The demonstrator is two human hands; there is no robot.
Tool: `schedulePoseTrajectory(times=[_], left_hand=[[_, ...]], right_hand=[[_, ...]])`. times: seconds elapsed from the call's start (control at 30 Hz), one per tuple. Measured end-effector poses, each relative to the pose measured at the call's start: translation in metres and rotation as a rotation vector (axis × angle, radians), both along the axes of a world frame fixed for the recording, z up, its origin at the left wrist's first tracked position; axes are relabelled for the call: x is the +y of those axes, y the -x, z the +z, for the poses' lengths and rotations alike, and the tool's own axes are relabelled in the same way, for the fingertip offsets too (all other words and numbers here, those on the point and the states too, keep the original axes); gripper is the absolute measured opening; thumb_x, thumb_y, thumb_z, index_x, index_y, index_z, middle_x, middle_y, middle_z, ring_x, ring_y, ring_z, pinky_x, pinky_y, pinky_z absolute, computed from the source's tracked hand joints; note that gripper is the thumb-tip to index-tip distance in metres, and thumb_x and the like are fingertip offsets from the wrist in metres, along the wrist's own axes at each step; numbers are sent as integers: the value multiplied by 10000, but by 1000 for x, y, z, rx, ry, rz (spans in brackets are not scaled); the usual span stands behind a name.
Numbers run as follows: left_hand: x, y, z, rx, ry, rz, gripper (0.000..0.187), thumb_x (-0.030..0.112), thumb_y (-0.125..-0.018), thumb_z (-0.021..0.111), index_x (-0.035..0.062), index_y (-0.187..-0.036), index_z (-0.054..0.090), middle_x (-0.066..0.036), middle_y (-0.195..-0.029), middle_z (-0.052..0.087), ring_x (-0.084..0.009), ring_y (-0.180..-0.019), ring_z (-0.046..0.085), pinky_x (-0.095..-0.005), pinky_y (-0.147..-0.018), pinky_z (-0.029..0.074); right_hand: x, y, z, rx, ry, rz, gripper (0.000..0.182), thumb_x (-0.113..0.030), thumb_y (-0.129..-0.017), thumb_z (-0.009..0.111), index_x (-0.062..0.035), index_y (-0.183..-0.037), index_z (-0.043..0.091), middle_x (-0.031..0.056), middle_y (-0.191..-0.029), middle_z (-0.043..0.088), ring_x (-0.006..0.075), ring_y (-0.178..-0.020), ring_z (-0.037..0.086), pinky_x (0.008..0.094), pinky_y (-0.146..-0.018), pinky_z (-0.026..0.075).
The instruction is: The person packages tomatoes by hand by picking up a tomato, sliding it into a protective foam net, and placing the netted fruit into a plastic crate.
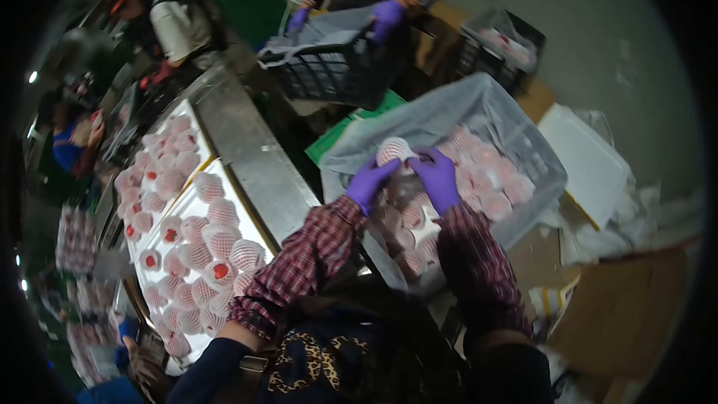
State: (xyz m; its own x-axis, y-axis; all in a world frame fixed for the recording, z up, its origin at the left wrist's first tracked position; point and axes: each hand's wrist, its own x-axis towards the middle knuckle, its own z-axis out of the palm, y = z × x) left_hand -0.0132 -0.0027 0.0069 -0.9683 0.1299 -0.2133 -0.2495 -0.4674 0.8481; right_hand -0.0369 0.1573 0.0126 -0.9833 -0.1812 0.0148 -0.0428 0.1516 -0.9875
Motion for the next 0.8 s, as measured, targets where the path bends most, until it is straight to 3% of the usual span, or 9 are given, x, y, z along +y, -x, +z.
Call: schedulePoseTrajectory(times=[0.13,0.23,0.27,0.37,0.5,0.6,0.67,0.77,0.8], left_hand=[[3,8,-18,96,64,95,479,225,-798,632,16,-1181,434,-68,-1090,543,-159,-950,554,-265,-804,455],[0,-1,11,-97,-215,109,491,256,-801,628,18,-1182,427,-85,-1088,542,-157,-935,567,-248,-729,489],[-2,-1,11,-108,-259,79,489,285,-810,613,27,-1184,432,-98,-1084,544,-170,-931,581,-257,-712,517],[-9,1,9,-296,-299,-25,460,282,-816,600,60,-1189,449,-99,-1135,524,-199,-1017,545,-326,-851,479],[-9,-3,16,-284,-416,-136,505,340,-822,581,39,-1201,436,-136,-1152,528,-224,-1021,556,-349,-835,494],[-8,-11,31,-215,-672,-259,554,333,-828,575,28,-1248,379,-145,-1230,472,-275,-1095,508,-409,-920,438],[-10,-10,26,-200,-678,-238,555,351,-843,552,12,-1246,376,-154,-1200,494,-267,-1075,522,-402,-892,450],[-4,-10,31,-131,-492,-85,533,363,-866,515,6,-1239,385,-151,-1176,512,-258,-1057,532,-384,-874,455],[-1,-11,34,-98,-403,-11,522,365,-873,502,7,-1237,391,-147,-1172,515,-256,-1053,534,-377,-872,455]], right_hand=[[1,-2,1,-264,453,11,238,-137,-855,518,10,-1041,529,93,-973,575,149,-857,572,268,-775,469],[-8,-6,14,-512,910,200,229,-148,-876,476,4,-1041,522,105,-1016,568,177,-897,579,311,-832,464],[-10,-7,13,-324,803,207,224,-139,-886,455,6,-1041,524,109,-1030,577,197,-917,581,321,-853,453],[-7,-10,24,-348,753,100,244,-123,-859,504,12,-1061,521,105,-1028,583,183,-912,582,302,-832,463],[2,8,16,-392,780,-13,266,-85,-802,603,9,-1045,547,102,-978,605,145,-861,594,271,-759,482],[9,20,-44,9,-78,56,202,-173,-853,533,-8,-959,583,87,-895,623,185,-789,601,295,-707,471],[8,13,-46,191,-304,171,209,-153,-830,555,-31,-998,583,98,-815,606,189,-784,595,283,-703,463],[0,10,-1,241,38,-215,282,-183,-778,619,-25,-1010,587,109,-866,597,204,-826,589,310,-738,459],[2,9,14,219,150,-122,421,-197,-720,685,-42,-1088,553,120,-990,577,213,-916,573,324,-800,447]])
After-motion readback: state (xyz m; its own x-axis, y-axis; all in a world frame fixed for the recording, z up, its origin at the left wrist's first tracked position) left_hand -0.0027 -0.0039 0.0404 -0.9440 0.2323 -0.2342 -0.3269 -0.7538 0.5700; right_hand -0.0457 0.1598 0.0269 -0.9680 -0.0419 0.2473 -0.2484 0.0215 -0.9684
